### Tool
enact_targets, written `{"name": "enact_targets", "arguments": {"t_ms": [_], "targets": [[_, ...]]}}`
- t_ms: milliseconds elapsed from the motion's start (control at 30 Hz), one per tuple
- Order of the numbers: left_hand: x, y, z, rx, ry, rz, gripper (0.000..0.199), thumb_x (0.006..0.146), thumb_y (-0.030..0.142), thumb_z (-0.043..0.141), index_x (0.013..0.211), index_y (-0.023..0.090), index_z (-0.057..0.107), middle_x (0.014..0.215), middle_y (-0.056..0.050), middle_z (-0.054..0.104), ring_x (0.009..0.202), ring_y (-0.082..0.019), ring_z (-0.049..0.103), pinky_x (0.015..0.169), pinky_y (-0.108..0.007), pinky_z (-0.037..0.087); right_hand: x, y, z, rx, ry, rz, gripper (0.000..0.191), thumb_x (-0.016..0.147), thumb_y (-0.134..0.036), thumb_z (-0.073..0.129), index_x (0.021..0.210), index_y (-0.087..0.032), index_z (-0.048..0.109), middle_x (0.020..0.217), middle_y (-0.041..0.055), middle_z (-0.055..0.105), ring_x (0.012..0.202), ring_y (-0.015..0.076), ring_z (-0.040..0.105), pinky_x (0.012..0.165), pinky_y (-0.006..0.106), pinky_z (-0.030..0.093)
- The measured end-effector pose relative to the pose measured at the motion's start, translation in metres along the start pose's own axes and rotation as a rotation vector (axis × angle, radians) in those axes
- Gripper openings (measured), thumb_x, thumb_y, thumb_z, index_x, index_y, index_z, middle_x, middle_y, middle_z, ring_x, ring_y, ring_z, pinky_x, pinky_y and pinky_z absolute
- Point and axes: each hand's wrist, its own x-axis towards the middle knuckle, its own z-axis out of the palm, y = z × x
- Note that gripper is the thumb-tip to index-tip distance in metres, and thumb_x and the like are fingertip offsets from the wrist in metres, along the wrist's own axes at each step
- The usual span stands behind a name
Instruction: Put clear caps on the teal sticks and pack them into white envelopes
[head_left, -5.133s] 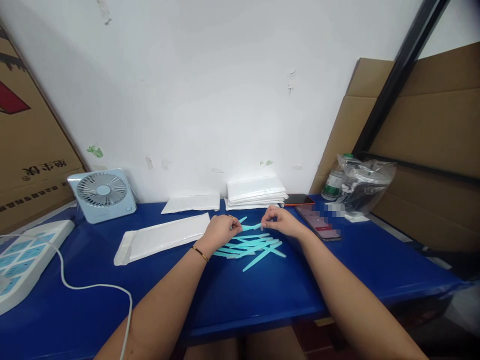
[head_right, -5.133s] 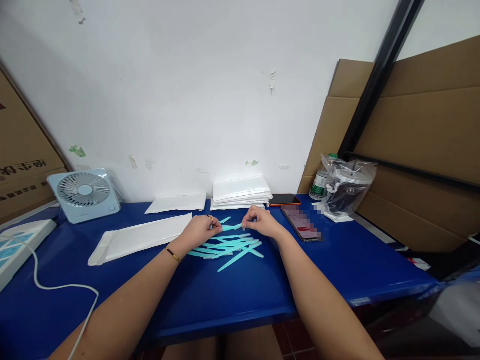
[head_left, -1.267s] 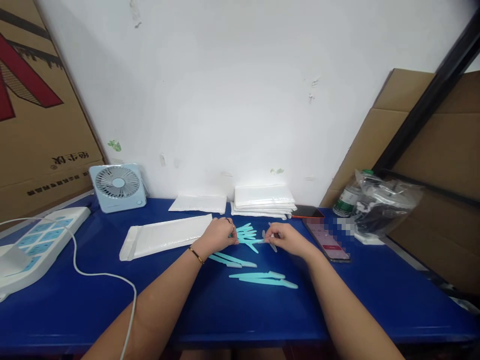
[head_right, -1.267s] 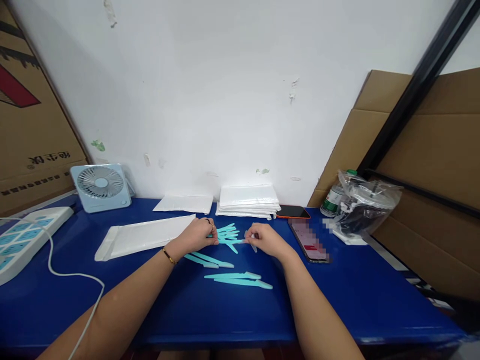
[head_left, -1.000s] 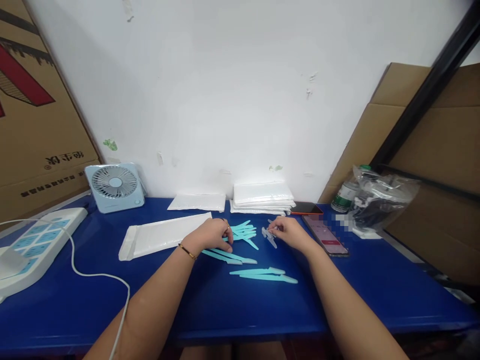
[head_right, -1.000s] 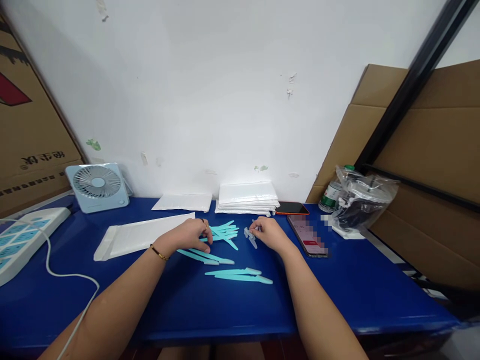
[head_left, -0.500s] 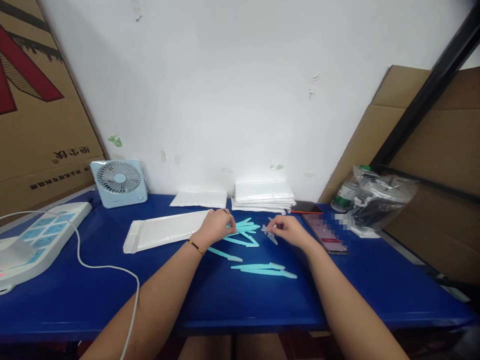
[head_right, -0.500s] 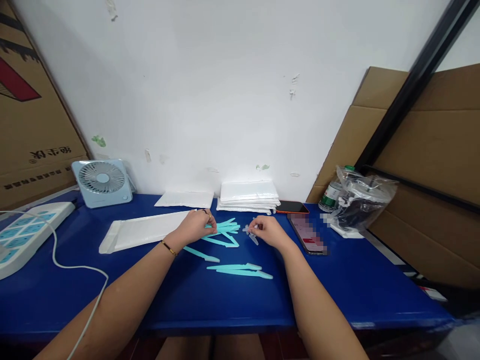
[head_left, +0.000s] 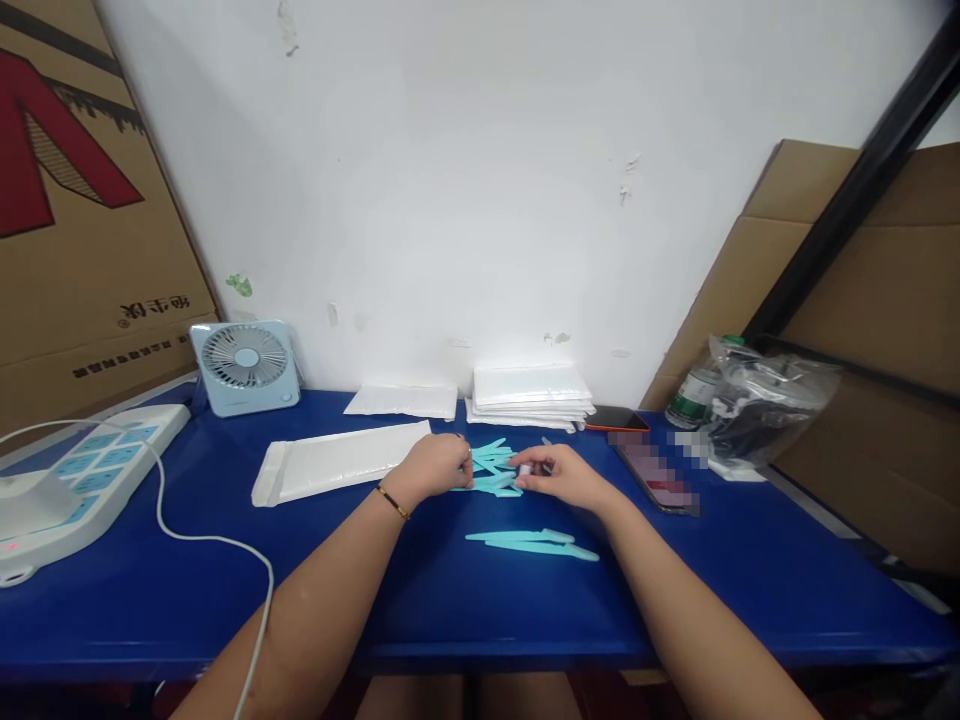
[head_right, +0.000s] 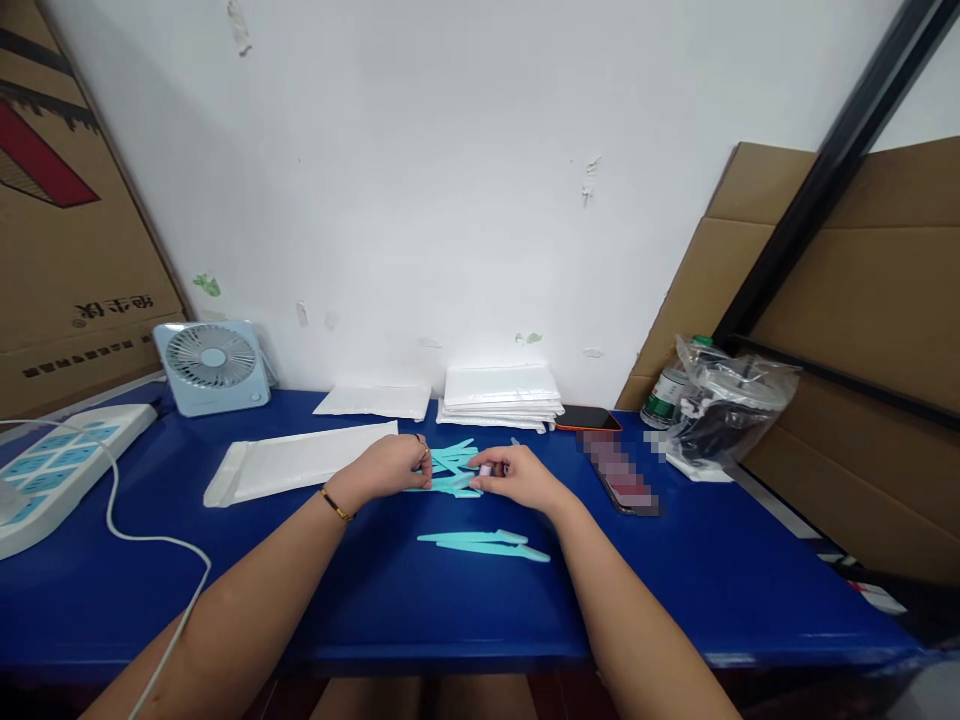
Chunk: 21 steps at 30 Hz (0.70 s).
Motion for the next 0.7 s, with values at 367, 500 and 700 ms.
{"name": "enact_targets", "arguments": {"t_ms": [367,500,700], "targets": [[0.005,0.009,0.006,-0.041,0.184,0.004,0.034,0.066,0.049,0.067,0.089,0.024,0.069,0.094,-0.003,0.063,0.077,-0.017,0.058,0.064,-0.025,0.038,0.003,0.048,-0.024,-0.124,0.275,0.203,0.035,0.070,-0.042,0.064,0.091,-0.015,0.072,0.068,0.0049,0.068,0.060,0.0160,0.058,0.054,0.024,0.041],[-0.003,0.026,0.009,-0.123,-0.060,0.166,0.031,0.063,0.051,0.068,0.079,0.025,0.071,0.083,-0.001,0.064,0.073,-0.015,0.058,0.055,-0.022,0.035,0.001,0.046,-0.030,-0.145,0.279,0.172,0.032,0.073,-0.043,0.061,0.084,-0.016,0.073,0.067,0.0049,0.068,0.059,0.0156,0.057,0.054,0.025,0.041],[-0.003,0.033,0.015,-0.045,-0.130,0.173,0.012,0.070,0.031,0.063,0.073,0.022,0.072,0.078,-0.001,0.067,0.070,-0.014,0.058,0.056,-0.023,0.036,-0.008,0.024,-0.032,0.002,-0.052,0.100,0.034,0.070,-0.046,0.064,0.079,-0.014,0.072,0.072,0.0050,0.067,0.064,0.0154,0.057,0.057,0.024,0.042]]}}
